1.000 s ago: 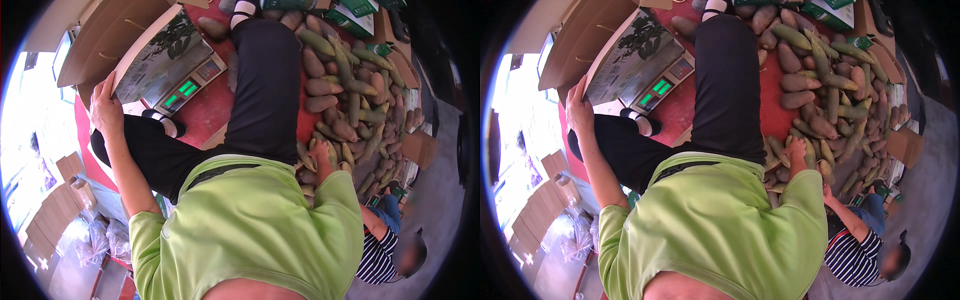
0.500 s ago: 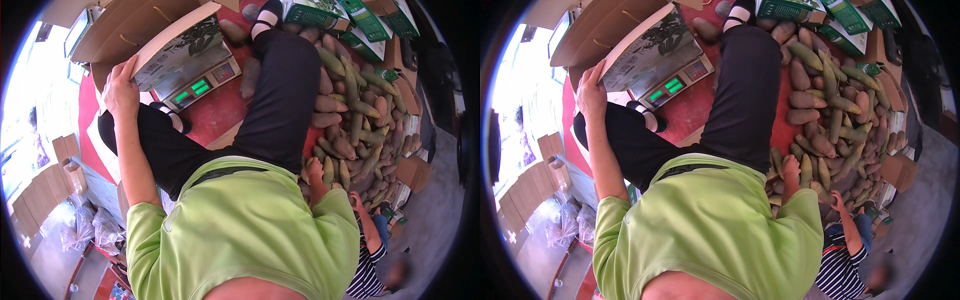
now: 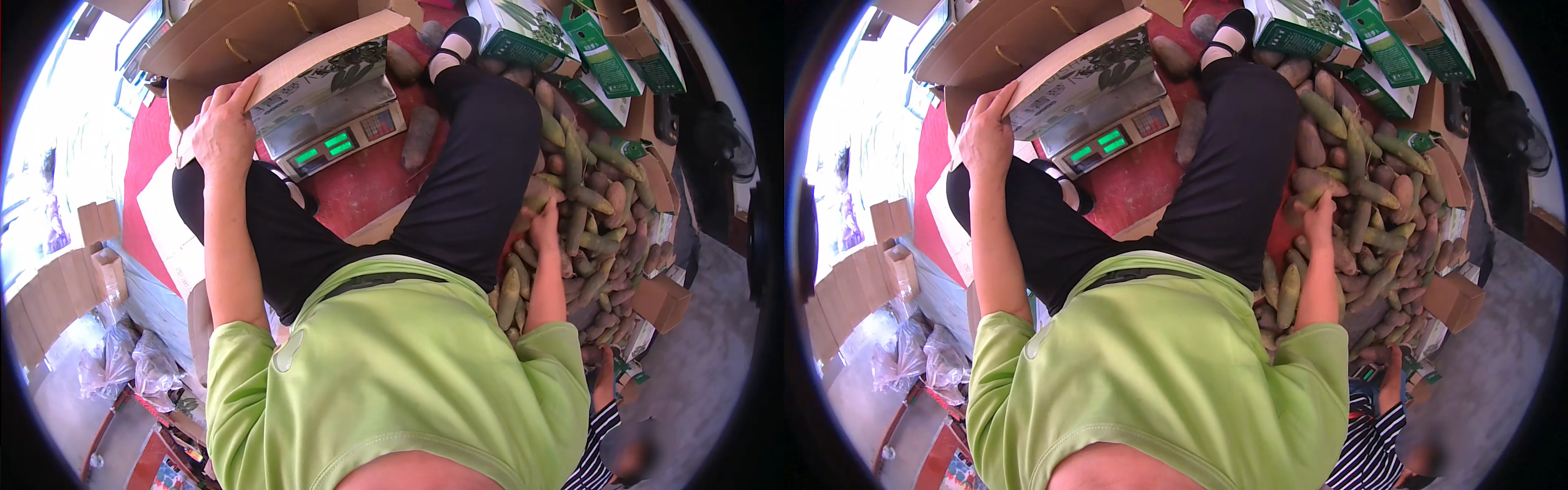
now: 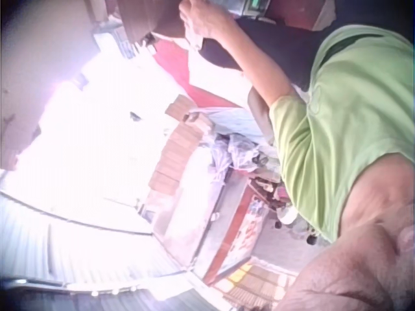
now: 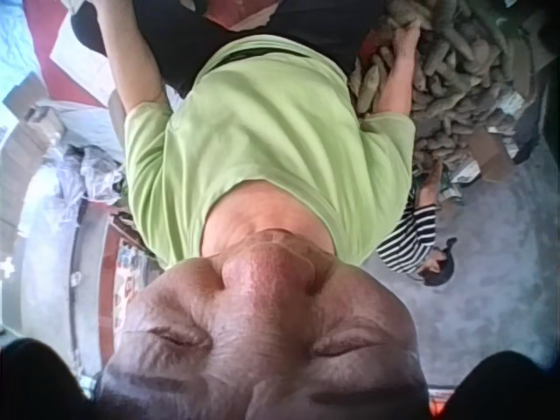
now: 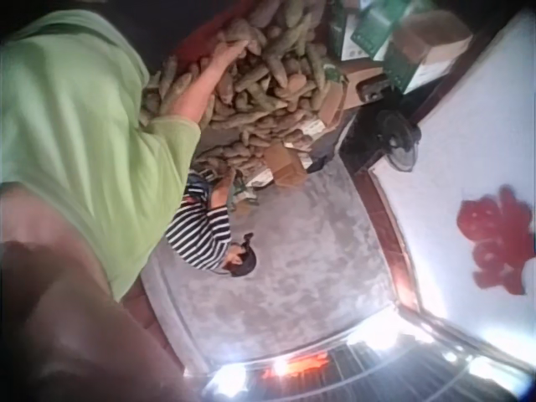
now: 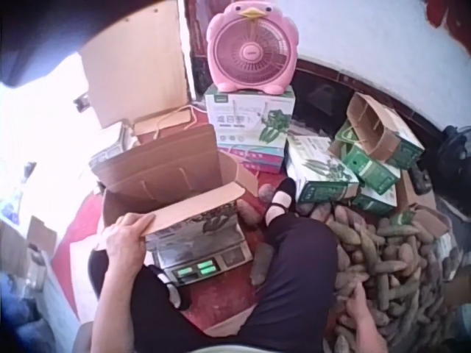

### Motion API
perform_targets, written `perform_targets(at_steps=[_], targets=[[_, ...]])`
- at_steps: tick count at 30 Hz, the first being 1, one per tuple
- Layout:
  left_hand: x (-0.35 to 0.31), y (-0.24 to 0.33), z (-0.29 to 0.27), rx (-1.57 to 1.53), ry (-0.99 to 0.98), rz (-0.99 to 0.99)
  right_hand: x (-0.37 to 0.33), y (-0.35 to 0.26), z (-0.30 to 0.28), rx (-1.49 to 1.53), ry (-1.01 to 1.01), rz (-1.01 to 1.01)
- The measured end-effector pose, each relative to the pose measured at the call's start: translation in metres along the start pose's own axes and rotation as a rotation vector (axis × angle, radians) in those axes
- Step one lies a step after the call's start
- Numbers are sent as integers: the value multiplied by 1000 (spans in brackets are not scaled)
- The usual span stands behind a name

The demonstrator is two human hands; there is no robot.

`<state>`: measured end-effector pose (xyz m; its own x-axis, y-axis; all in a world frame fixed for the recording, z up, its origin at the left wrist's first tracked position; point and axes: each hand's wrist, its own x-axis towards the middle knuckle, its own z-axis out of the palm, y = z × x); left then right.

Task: Sorting and weighing radishes into boxes and bags.

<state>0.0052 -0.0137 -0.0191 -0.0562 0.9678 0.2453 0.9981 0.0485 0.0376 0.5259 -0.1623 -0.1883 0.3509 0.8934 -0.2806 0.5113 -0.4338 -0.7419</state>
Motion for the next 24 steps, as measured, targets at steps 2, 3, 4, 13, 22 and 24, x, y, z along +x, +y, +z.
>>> perform_targets(at_steps=[2, 3, 4, 13, 22, 24], targets=[[0, -1, -1, -10, -1, -2, 26, -58, -15, -20, 43, -151], [0, 0, 0, -13, -1, 8, 38, -80, -22, -28, 67, -253], [0, -1, 0, -12, -2, 13, 51, -107, -29, 20, 84, -333], [-1, -2, -3, -28, 0, 18, 64, -362, -41, 432, 52, -952], [-2, -5, -1, -46, 34, 50, 43, -465, 88, 396, -322, -1131], [-4, -7, -1, -35, 37, 53, 45, -461, 122, 305, -246, -1224]])
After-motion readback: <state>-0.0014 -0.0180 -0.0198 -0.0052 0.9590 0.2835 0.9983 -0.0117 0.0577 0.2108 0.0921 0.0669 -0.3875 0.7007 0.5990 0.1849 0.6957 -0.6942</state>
